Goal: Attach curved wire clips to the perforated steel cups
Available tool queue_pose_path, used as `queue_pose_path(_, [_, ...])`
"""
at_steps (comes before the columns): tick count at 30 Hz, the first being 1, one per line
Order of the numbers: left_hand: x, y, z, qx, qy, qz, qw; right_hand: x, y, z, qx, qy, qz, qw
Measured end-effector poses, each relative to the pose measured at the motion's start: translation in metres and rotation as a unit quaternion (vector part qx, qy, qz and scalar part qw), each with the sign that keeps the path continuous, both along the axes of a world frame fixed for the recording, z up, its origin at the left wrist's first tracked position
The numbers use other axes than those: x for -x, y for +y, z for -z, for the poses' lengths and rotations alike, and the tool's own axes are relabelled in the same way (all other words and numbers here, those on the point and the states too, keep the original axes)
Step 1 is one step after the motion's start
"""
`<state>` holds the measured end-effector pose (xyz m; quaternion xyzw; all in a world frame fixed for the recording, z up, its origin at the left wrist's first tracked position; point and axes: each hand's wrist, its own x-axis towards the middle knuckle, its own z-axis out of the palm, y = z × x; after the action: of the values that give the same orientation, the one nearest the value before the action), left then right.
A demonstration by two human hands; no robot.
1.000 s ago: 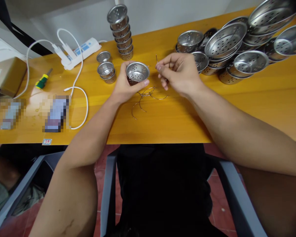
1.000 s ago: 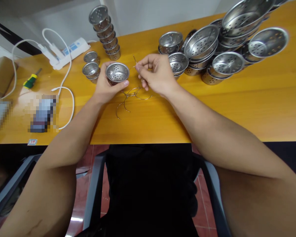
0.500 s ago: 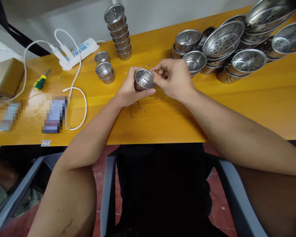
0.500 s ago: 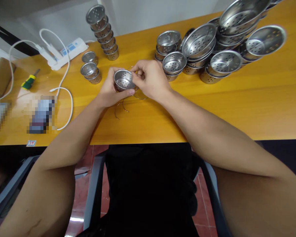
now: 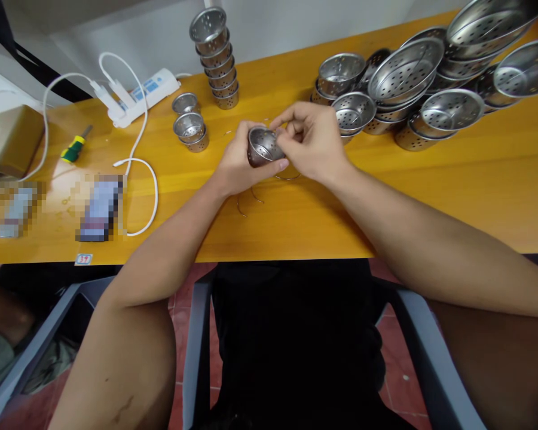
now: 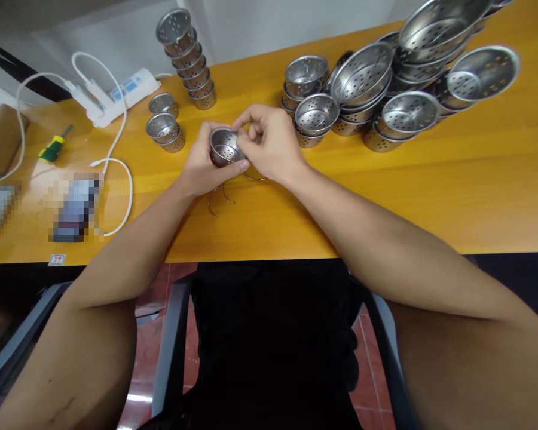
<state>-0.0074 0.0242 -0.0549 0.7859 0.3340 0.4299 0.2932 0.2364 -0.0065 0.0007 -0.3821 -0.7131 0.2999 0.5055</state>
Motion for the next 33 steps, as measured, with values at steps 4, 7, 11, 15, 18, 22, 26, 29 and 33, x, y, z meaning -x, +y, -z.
queue_pose_path(4, [-0.001, -0.011, -0.017, 0.106, -0.054, 0.001, 0.993, -0.01, -0.007, -0.02, 0.052, 0.018, -0.106, 0.993])
queue_pose_path(7, [-0.001, -0.018, -0.026, 0.16, -0.09, 0.008, 0.983, -0.018, -0.011, -0.031, 0.114, 0.027, -0.191, 0.975])
queue_pose_path(11, [0.0, -0.015, -0.022, 0.16, -0.105, 0.057, 0.98, -0.02, -0.012, -0.038, 0.15, 0.046, -0.223, 0.962])
queue_pose_path(15, [0.004, 0.0, -0.004, 0.108, -0.081, 0.102, 0.986, -0.019, -0.012, -0.038, 0.148, 0.066, -0.238, 0.958])
queue_pose_path(18, [0.007, 0.007, 0.005, 0.078, -0.049, 0.096, 0.991, -0.019, -0.012, -0.037, 0.155, 0.057, -0.217, 0.962])
queue_pose_path(22, [0.007, 0.007, 0.006, 0.073, -0.039, 0.09, 0.992, -0.019, -0.011, -0.036, 0.164, 0.036, -0.187, 0.968])
queue_pose_path(26, [0.007, 0.004, 0.002, 0.081, -0.036, 0.083, 0.993, -0.019, -0.011, -0.038, 0.156, 0.038, -0.203, 0.966])
queue_pose_path(29, [0.007, 0.003, -0.001, 0.082, -0.033, 0.073, 0.993, -0.019, -0.012, -0.039, 0.158, 0.042, -0.206, 0.965])
queue_pose_path(33, [0.007, 0.002, -0.004, 0.075, -0.022, 0.062, 0.995, -0.018, -0.009, -0.036, 0.15, 0.035, -0.206, 0.966])
